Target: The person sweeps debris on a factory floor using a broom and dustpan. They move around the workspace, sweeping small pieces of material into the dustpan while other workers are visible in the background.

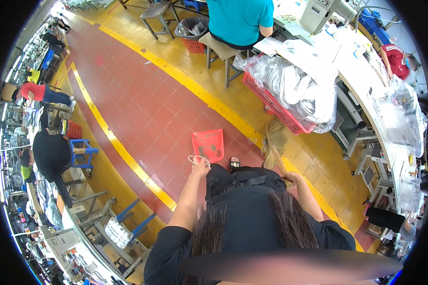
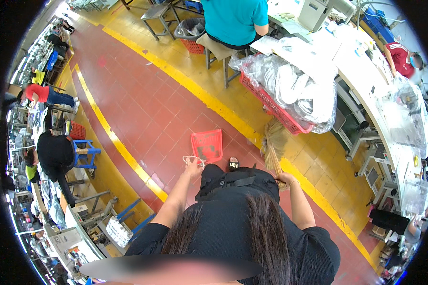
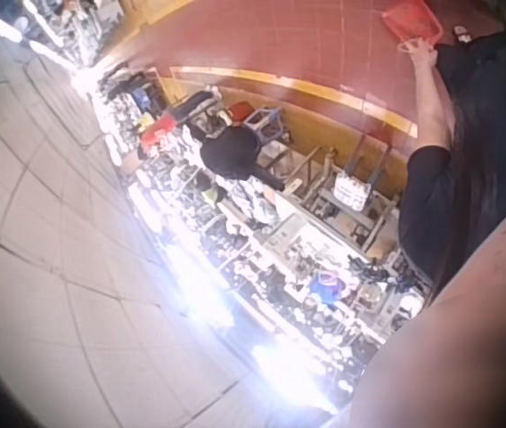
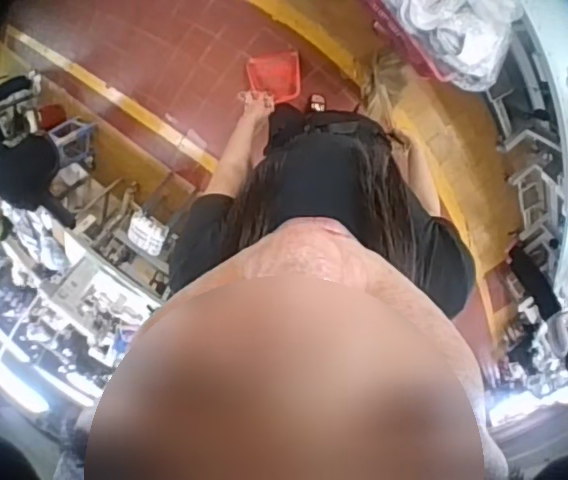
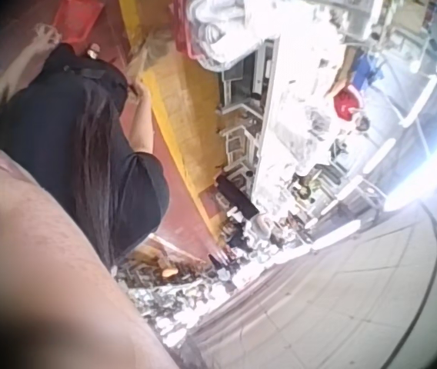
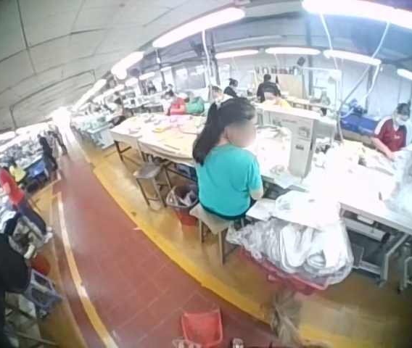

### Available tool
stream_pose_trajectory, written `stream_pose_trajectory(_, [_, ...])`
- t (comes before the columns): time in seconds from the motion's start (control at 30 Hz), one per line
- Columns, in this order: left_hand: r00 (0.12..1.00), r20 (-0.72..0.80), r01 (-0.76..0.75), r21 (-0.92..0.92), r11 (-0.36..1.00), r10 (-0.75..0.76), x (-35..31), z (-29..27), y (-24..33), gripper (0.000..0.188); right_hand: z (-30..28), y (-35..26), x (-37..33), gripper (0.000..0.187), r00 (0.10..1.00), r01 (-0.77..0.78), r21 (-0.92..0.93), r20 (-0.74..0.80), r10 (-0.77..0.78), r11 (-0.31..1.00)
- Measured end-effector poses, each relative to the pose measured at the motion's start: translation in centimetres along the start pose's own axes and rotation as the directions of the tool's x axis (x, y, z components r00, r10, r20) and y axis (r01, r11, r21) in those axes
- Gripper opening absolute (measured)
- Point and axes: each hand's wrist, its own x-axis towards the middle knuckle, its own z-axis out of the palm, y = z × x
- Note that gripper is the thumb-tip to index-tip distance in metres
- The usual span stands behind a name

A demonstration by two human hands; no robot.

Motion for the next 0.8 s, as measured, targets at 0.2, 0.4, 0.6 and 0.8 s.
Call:
stream_pose_trajectory(0.2, [0.999,-0.025,-0.034,0.014,0.999,0.034,-0.1,0.0,-0.2,0.065,0.0,-0.3,0.5,0.014,0.999,-0.006,-0.041,-0.031,0.005,0.999])
stream_pose_trajectory(0.4, [0.999,-0.018,-0.048,0.014,0.999,0.048,-0.3,-0.1,-0.1,0.066,-0.3,-0.4,1.2,0.014,0.999,0.014,-0.021,0.033,-0.013,1.0])
stream_pose_trajectory(0.6, [0.997,-0.032,-0.073,0.001,0.997,0.073,0.0,-0.3,-0.1,0.067,0.0,-0.4,0.9,0.014,1.0,0.002,0.018,0.008,-0.002,1.0])
stream_pose_trajectory(0.8, [0.996,-0.043,-0.081,-0.042,0.996,0.079,0.5,0.0,-0.4,0.068,0.9,-1.0,-1.1,0.017,0.999,-0.038,0.023,-0.014,0.038,0.999])
